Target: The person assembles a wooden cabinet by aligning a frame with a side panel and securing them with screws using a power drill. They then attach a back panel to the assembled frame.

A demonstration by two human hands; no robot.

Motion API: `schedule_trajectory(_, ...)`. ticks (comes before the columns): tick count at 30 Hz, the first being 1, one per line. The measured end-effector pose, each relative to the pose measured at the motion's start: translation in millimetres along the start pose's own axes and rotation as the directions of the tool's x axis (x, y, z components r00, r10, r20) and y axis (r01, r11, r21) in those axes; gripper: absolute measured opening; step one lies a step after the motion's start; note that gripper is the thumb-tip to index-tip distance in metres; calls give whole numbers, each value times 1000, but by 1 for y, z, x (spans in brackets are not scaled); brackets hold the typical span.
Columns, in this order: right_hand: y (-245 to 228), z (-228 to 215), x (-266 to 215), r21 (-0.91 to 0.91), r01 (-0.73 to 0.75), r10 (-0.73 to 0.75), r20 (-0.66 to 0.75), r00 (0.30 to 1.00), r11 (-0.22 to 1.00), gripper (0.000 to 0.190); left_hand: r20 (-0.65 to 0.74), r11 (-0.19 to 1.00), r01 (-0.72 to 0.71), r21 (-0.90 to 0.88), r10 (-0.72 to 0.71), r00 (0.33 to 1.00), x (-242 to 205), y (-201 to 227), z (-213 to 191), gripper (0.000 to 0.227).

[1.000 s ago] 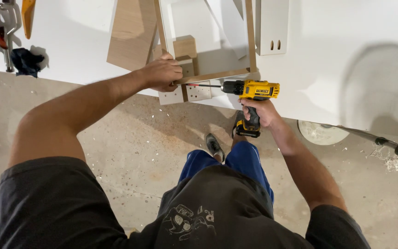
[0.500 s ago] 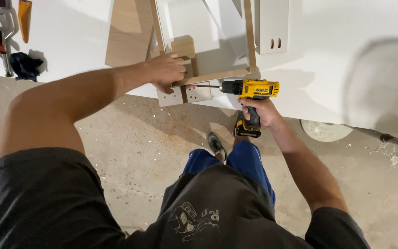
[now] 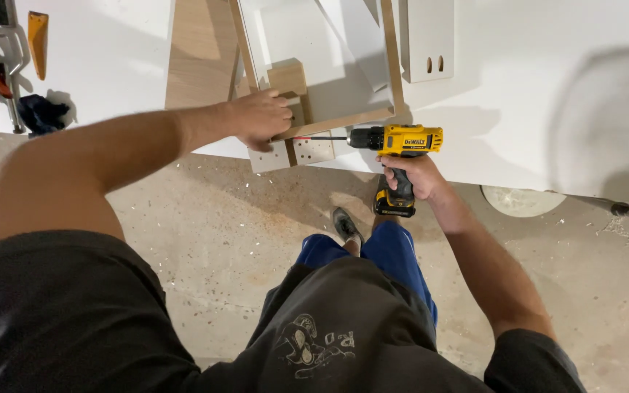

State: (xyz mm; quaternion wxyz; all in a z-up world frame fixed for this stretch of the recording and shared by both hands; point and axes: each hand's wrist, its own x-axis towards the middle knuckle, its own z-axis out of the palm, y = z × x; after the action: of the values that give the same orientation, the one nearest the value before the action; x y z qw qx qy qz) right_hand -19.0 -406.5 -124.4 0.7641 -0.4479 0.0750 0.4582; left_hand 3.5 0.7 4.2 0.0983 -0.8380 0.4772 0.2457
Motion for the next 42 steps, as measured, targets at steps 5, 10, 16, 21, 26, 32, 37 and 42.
schedule_trajectory(5, -9, 8, -2, -64, -3, 5, 40, 999, 998, 12, 115, 994, -103, 25, 100, 988, 4, -1, 11, 42)
schedule_trajectory(10, -8, 12, -3, -21, 11, -10, 23, 1000, 1000, 9, 74, 993, -115, -8, 116, 991, -2, -1, -14, 57)
schedule_trajectory(16, 0, 11, -3, -62, 33, -33, 6, 999, 998, 7, 200, 991, -125, -52, 133, 971, -4, -2, -32, 64)
schedule_trajectory(21, -4, 18, -5, -74, 43, -43, 6, 999, 996, 6, 15, 991, -136, -16, 136, 991, 2, -16, 55, 46)
schedule_trajectory(26, -1, 19, -7, -74, 56, -56, -2, 998, 996, 6, -154, 989, -149, -21, 144, 978, 2, -15, 73, 37)
schedule_trajectory(32, 10, 16, -9, -35, 67, -68, -16, 998, 997, 6, -196, 994, -112, -1, 110, 975, 0, -12, 71, 36)
schedule_trajectory(37, 20, 11, -8, -20, 81, -81, -22, 996, 997, 9, -268, 992, -125, -13, 117, 956, 4, -16, 91, 36)
schedule_trajectory(42, 17, 11, -9, -19, 49, -50, -20, 999, 999, 6, -265, 994, -105, -16, 97, 959, 3, -15, 86, 35)
